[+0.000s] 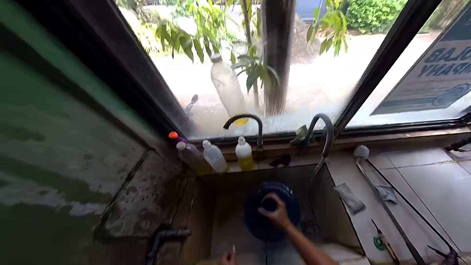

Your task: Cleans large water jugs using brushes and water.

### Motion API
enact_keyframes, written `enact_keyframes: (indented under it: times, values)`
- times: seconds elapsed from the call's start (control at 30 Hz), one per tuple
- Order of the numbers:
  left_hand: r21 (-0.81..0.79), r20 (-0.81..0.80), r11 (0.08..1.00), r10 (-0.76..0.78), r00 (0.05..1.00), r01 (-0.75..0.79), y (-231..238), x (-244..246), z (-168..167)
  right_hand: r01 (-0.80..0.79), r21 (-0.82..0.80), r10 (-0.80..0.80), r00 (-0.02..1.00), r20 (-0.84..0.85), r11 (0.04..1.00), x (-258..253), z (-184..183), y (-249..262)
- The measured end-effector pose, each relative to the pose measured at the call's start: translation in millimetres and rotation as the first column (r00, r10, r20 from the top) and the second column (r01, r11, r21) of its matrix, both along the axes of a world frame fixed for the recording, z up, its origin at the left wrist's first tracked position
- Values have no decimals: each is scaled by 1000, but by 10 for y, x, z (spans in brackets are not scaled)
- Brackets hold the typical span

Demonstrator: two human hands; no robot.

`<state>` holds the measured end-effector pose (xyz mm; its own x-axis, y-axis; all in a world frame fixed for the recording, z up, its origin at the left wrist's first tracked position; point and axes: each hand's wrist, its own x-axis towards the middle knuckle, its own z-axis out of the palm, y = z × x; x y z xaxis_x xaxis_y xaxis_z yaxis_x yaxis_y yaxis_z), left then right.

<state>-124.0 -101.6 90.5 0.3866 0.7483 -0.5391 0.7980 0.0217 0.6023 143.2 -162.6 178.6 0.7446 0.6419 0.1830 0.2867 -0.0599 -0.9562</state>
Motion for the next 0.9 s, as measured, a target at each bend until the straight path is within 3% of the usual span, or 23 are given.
enact_keyframes:
  times: [0.07,0.13,0.2,0.23,0.3,0.37,0.43,0.5,0.6,0.67,0.7,0.73,0.77,0.8,0.83,0.9]
  values:
    - [-120,236,961,271,933,-249,149,119,225,7,315,36,991,-132,949,362,829,-310]
    - [-15,478,904,382,790,-428,293,353,943,194,512,-34,952,-305,837,703,1201,-807]
    - [219,676,825,257,690,-521,525,545,1703,384,604,-132,898,-419,698,754,1127,-1199]
    - [296,705,806,177,686,-513,628,579,1895,470,615,-170,859,-482,633,669,922,-1284]
    - [389,659,795,113,744,-465,837,591,1904,661,542,-209,713,-669,518,427,555,-1212]
    - [403,577,821,117,808,-406,992,583,1863,799,419,-223,544,-809,432,289,502,-1071]
    - [421,554,826,92,827,-375,1047,612,1942,826,383,-230,502,-834,414,257,589,-1060]
    - [488,568,809,-9,823,-328,1085,624,2120,847,328,-350,484,-802,418,163,601,-1081]
    - [653,545,723,-242,803,-226,1190,688,2555,887,-6,-639,327,-697,461,-138,459,-1006]
    - [767,502,618,-412,761,-172,1204,791,3047,836,-186,-663,253,-704,516,-326,540,-862]
    - [812,462,568,-485,742,-134,1198,834,3310,792,-246,-632,214,-745,559,-447,825,-772]
    - [849,417,520,-547,726,-95,1182,873,3561,719,-278,-592,226,-773,637,-556,1169,-696]
    - [880,374,469,-595,712,-71,1160,916,3781,615,-272,-556,330,-763,740,-612,1340,-638]
    - [907,331,418,-632,701,-51,1122,953,3974,624,-145,-578,577,-577,768,-652,1031,-523]
    - [928,291,370,-661,692,-36,1071,985,4150,614,10,-561,727,-396,789,-607,650,-428]
    - [954,221,299,-697,683,-3,950,1019,4444,537,85,-540,842,5,839,-460,78,-304]
